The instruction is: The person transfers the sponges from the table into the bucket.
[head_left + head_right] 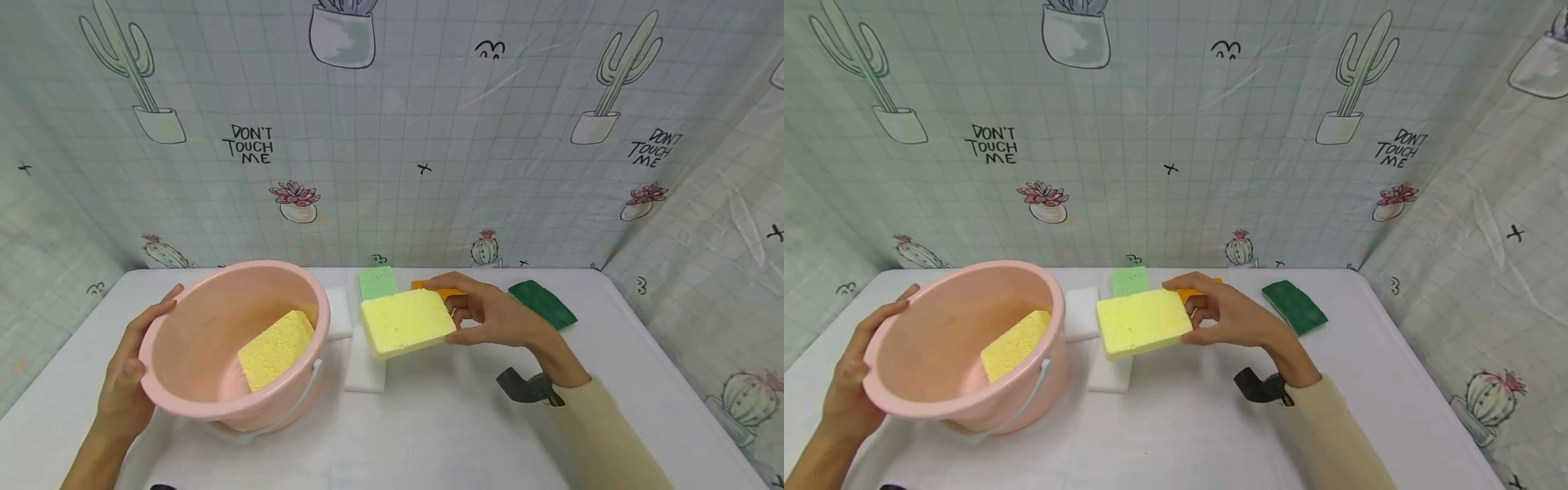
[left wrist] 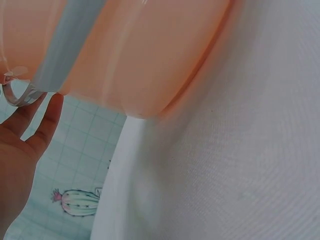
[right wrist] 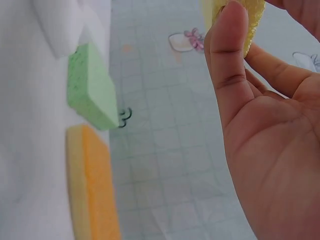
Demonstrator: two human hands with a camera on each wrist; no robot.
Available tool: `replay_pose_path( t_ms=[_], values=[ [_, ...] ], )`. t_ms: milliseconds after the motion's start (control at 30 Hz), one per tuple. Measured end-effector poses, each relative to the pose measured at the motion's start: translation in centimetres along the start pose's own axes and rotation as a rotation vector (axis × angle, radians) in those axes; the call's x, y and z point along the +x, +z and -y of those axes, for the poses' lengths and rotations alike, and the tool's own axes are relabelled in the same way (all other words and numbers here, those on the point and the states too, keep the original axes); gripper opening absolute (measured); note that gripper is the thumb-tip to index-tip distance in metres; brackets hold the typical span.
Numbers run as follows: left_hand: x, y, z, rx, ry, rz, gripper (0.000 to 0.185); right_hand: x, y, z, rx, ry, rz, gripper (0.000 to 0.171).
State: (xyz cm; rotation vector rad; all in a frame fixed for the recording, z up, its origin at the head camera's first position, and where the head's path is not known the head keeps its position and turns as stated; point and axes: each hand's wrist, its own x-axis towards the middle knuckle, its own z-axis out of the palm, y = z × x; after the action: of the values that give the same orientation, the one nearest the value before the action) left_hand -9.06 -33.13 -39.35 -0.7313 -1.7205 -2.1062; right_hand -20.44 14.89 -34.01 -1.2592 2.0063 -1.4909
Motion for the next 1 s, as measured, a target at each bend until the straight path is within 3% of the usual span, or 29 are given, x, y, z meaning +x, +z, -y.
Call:
replay_pose_path(
  t_ms=[500,1000],
  values=[
    [0.5,0.2,0.2,-0.016,0.035,0.028,0.059,5.8,1.1,3.8,0.003,-0.057,0.054,0.072],
    [0.2,0.2,0.0,-0.005,0.017,0.005,0.060,11.5,4.1,6.1,-0.053,-0.069,0.107,0.068]
  ],
)
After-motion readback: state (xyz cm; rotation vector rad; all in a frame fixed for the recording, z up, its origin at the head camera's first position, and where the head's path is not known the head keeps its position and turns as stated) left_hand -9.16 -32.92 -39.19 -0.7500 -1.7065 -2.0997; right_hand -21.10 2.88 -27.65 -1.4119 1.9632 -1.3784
